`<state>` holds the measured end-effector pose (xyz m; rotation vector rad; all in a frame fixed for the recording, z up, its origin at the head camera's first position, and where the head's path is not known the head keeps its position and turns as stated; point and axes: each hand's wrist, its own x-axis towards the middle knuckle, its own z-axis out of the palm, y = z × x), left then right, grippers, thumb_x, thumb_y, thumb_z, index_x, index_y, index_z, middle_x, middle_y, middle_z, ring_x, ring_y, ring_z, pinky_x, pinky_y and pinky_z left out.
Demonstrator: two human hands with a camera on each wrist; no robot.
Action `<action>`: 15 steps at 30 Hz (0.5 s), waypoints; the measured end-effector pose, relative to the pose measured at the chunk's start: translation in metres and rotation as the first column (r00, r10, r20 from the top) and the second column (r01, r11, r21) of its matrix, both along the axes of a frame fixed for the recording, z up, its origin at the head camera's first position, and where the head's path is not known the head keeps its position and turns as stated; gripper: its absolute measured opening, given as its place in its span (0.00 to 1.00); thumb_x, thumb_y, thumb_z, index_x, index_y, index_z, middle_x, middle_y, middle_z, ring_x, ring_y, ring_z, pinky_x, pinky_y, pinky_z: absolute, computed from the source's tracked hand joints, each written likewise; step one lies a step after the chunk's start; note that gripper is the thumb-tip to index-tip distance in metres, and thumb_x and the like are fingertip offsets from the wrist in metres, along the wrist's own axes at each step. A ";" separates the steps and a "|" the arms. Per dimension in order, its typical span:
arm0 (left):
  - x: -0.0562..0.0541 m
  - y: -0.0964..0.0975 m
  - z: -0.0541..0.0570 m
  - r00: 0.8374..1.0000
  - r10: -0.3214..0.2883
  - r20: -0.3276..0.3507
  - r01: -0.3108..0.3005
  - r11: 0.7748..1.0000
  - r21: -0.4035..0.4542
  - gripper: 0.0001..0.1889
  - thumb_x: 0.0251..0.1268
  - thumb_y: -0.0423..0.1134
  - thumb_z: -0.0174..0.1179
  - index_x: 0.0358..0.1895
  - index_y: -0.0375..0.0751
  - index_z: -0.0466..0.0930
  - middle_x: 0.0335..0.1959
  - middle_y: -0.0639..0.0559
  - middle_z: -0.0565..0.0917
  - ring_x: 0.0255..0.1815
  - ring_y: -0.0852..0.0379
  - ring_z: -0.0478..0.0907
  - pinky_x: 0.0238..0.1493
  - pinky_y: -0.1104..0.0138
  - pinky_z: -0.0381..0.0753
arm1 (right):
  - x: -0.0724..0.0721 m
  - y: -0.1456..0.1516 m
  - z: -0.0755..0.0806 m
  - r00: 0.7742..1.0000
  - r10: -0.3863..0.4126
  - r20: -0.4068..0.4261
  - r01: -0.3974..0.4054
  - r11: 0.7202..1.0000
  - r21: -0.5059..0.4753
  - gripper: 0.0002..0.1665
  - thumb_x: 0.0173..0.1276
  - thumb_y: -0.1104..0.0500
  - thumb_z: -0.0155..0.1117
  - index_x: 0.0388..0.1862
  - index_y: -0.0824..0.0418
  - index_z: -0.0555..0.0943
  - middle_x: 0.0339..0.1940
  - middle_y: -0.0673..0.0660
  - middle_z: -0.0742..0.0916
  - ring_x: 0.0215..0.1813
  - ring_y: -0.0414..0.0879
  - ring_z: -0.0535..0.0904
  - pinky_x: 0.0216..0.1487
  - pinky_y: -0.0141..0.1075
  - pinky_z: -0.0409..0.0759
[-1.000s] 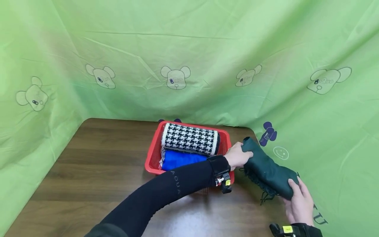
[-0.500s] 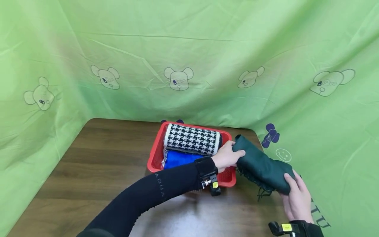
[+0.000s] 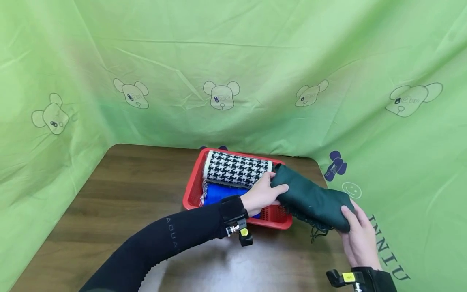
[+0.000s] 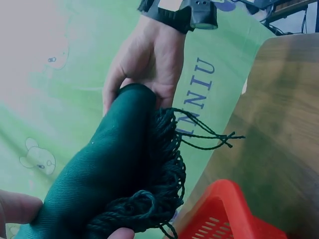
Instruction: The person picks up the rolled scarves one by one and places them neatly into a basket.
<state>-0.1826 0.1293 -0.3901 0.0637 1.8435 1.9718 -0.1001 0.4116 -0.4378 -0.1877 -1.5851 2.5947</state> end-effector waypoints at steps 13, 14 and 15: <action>0.009 -0.038 -0.009 0.999 -0.025 0.044 0.019 0.993 0.116 0.30 0.80 0.37 0.62 0.76 0.38 0.60 0.70 0.36 0.71 0.62 0.40 0.82 0.63 0.48 0.84 | -0.008 -0.024 -0.001 0.999 0.032 0.040 -0.035 0.995 0.089 0.21 0.87 0.62 0.52 0.67 0.43 0.82 0.65 0.41 0.78 0.59 0.33 0.82 0.51 0.32 0.86; 0.009 -0.041 -0.009 0.998 -0.028 0.047 0.022 0.992 0.122 0.30 0.80 0.37 0.62 0.76 0.38 0.60 0.70 0.35 0.71 0.63 0.39 0.82 0.63 0.47 0.84 | -0.009 -0.027 -0.002 0.998 0.038 0.045 -0.042 0.994 0.105 0.22 0.87 0.62 0.52 0.69 0.42 0.81 0.67 0.42 0.76 0.59 0.32 0.81 0.52 0.32 0.86; 0.010 -0.045 -0.010 0.998 -0.032 0.051 0.025 0.991 0.129 0.30 0.81 0.37 0.61 0.77 0.37 0.59 0.70 0.34 0.71 0.64 0.39 0.81 0.64 0.47 0.83 | -0.009 -0.029 -0.002 0.998 0.044 0.049 -0.049 0.992 0.118 0.22 0.87 0.61 0.52 0.70 0.41 0.80 0.70 0.43 0.74 0.60 0.32 0.80 0.52 0.31 0.85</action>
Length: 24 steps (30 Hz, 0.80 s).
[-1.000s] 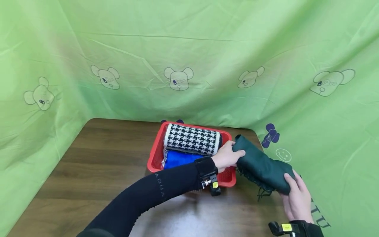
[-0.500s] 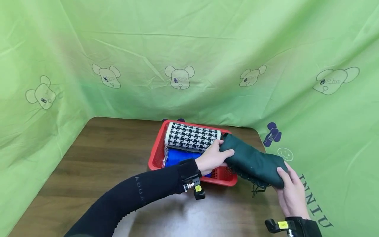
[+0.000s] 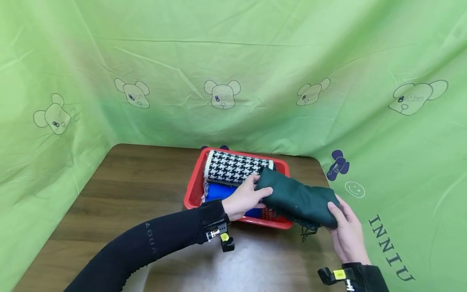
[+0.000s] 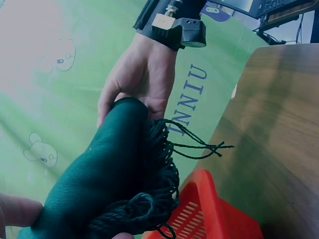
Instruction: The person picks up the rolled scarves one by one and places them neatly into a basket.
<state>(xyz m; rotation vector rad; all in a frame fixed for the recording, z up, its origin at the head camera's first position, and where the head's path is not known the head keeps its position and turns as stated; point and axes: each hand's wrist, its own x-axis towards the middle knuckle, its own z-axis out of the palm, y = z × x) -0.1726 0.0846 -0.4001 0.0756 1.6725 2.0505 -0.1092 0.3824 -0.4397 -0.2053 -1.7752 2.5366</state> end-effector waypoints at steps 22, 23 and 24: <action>0.011 -0.065 -0.016 1.000 0.021 0.022 -0.022 1.000 0.005 0.33 0.81 0.37 0.61 0.78 0.33 0.55 0.65 0.34 0.72 0.64 0.43 0.80 0.64 0.48 0.84 | -0.013 -0.055 0.002 0.993 0.109 0.043 -0.114 0.985 0.130 0.25 0.88 0.56 0.54 0.79 0.46 0.72 0.71 0.45 0.71 0.63 0.34 0.78 0.58 0.29 0.82; 0.011 -0.067 -0.017 0.999 0.025 0.025 -0.025 1.000 0.007 0.33 0.81 0.37 0.61 0.78 0.33 0.55 0.65 0.34 0.72 0.65 0.43 0.79 0.64 0.48 0.84 | -0.014 -0.057 0.002 0.993 0.109 0.051 -0.115 0.984 0.133 0.25 0.88 0.56 0.54 0.79 0.46 0.72 0.71 0.45 0.71 0.62 0.34 0.78 0.57 0.29 0.82; 0.011 -0.069 -0.018 0.999 0.027 0.031 -0.028 1.000 0.011 0.32 0.82 0.37 0.61 0.78 0.33 0.55 0.65 0.33 0.71 0.65 0.43 0.79 0.64 0.48 0.84 | -0.014 -0.059 0.001 0.992 0.109 0.060 -0.116 0.984 0.136 0.26 0.88 0.55 0.54 0.80 0.47 0.72 0.71 0.45 0.71 0.62 0.34 0.78 0.57 0.29 0.83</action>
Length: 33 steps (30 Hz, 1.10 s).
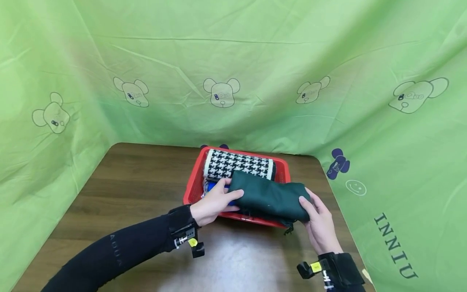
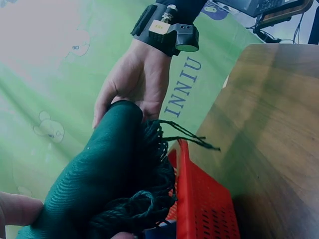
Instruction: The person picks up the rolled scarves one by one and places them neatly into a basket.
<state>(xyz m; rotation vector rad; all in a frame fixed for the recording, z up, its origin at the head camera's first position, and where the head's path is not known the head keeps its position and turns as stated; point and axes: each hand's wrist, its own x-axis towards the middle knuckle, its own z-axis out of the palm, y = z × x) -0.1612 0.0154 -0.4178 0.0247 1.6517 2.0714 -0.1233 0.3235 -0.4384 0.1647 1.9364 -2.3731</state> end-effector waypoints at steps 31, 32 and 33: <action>-0.010 -0.071 -0.016 0.996 0.046 0.071 -0.046 0.999 -0.010 0.30 0.83 0.41 0.59 0.74 0.30 0.55 0.66 0.30 0.74 0.55 0.44 0.84 0.61 0.47 0.84 | -0.030 -0.064 0.000 0.985 0.088 0.150 -0.114 0.977 0.180 0.39 0.87 0.43 0.55 0.86 0.59 0.59 0.79 0.57 0.65 0.60 0.38 0.77 0.59 0.27 0.81; -0.011 -0.073 -0.017 0.996 0.041 0.078 -0.040 0.999 -0.011 0.30 0.84 0.42 0.59 0.74 0.31 0.55 0.66 0.31 0.74 0.55 0.44 0.84 0.61 0.48 0.85 | -0.031 -0.065 -0.001 0.984 0.089 0.157 -0.118 0.976 0.185 0.39 0.87 0.43 0.55 0.86 0.59 0.59 0.79 0.58 0.65 0.59 0.38 0.77 0.59 0.26 0.81; -0.012 -0.075 -0.018 0.996 0.035 0.083 -0.034 0.999 -0.009 0.29 0.84 0.42 0.59 0.73 0.30 0.56 0.66 0.31 0.74 0.55 0.44 0.84 0.61 0.48 0.85 | -0.032 -0.066 -0.002 0.982 0.091 0.164 -0.122 0.974 0.189 0.40 0.87 0.43 0.55 0.87 0.60 0.59 0.80 0.58 0.65 0.59 0.37 0.77 0.59 0.26 0.81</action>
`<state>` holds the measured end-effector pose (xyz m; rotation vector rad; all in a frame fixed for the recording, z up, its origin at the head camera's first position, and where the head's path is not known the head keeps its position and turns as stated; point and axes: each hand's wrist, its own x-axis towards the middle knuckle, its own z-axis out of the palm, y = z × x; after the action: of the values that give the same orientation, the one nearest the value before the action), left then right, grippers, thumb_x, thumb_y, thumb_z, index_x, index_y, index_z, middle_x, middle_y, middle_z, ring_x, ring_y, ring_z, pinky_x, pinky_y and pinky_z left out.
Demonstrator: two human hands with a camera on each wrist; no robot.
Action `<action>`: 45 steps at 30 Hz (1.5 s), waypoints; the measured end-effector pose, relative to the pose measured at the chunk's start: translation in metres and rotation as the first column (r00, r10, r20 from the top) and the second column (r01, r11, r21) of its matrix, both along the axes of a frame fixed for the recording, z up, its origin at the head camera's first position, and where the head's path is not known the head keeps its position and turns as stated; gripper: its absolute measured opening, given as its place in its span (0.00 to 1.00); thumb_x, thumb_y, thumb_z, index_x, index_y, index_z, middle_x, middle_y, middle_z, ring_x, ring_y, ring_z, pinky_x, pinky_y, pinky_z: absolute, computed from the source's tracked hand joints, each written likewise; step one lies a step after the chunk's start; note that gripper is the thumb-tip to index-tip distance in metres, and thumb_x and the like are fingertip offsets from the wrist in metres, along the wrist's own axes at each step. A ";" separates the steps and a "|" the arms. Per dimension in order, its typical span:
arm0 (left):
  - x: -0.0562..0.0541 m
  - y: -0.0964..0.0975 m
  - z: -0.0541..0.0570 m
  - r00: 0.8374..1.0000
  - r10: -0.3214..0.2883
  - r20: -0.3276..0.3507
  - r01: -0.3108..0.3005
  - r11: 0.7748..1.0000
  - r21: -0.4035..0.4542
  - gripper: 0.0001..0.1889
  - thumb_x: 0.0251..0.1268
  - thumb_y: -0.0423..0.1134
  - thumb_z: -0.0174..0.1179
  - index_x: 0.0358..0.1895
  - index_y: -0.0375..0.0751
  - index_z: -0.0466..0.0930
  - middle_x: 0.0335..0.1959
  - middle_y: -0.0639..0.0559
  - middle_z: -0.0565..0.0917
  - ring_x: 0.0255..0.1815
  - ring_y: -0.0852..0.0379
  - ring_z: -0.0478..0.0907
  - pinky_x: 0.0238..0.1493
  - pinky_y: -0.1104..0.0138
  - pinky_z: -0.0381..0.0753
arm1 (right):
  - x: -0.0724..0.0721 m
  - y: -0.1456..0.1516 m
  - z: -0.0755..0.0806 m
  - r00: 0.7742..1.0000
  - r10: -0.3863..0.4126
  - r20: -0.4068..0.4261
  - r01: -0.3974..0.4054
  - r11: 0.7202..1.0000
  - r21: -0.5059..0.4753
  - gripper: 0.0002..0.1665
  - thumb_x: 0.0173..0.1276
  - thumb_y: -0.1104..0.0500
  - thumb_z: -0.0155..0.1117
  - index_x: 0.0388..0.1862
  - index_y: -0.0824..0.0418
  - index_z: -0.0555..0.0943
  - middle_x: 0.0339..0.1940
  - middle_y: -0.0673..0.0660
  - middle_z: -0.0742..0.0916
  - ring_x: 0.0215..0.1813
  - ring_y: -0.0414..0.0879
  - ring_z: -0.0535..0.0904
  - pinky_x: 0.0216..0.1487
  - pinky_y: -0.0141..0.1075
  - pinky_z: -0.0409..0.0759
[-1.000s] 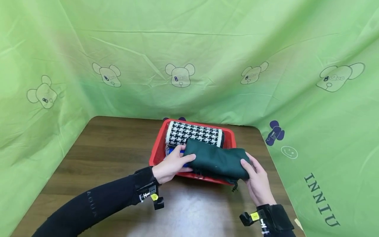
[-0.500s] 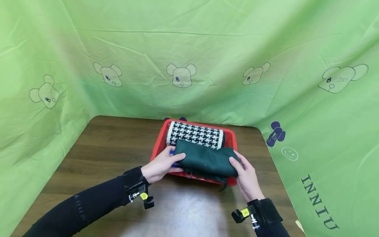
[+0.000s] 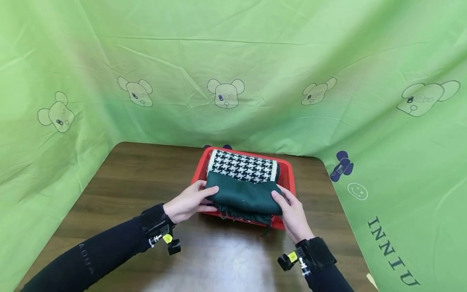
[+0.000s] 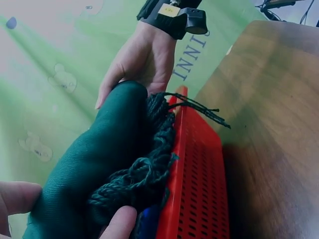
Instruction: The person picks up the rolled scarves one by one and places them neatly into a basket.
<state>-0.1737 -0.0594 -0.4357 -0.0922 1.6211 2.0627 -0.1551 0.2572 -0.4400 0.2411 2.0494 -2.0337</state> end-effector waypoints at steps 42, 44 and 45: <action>-0.030 0.003 -0.021 0.982 -0.108 -0.154 0.010 0.846 -0.533 0.32 0.76 0.33 0.64 0.76 0.28 0.61 0.69 0.33 0.73 0.65 0.40 0.74 0.71 0.47 0.77 | -0.042 0.017 -0.030 0.869 0.399 -0.292 -0.132 0.757 0.639 0.29 0.75 0.60 0.73 0.69 0.67 0.72 0.61 0.66 0.84 0.61 0.58 0.81 0.61 0.31 0.78; -0.032 0.004 -0.024 0.976 -0.129 -0.177 0.004 0.817 -0.576 0.33 0.75 0.34 0.65 0.76 0.28 0.61 0.71 0.32 0.73 0.68 0.39 0.72 0.74 0.45 0.72 | -0.044 0.017 -0.032 0.867 0.414 -0.278 -0.140 0.737 0.661 0.29 0.75 0.60 0.73 0.67 0.67 0.72 0.61 0.65 0.82 0.61 0.59 0.80 0.63 0.36 0.79; -0.034 0.004 -0.025 0.973 -0.140 -0.186 0.001 0.802 -0.598 0.34 0.75 0.34 0.65 0.77 0.28 0.61 0.73 0.32 0.73 0.71 0.39 0.71 0.76 0.45 0.69 | -0.045 0.017 -0.033 0.868 0.419 -0.266 -0.147 0.729 0.669 0.28 0.75 0.60 0.73 0.66 0.66 0.71 0.61 0.66 0.82 0.61 0.59 0.80 0.64 0.40 0.79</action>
<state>-0.2072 -0.0551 -0.4610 -0.0142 2.3295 1.4697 -0.2001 0.2745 -0.4731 -0.4146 2.7643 -1.2056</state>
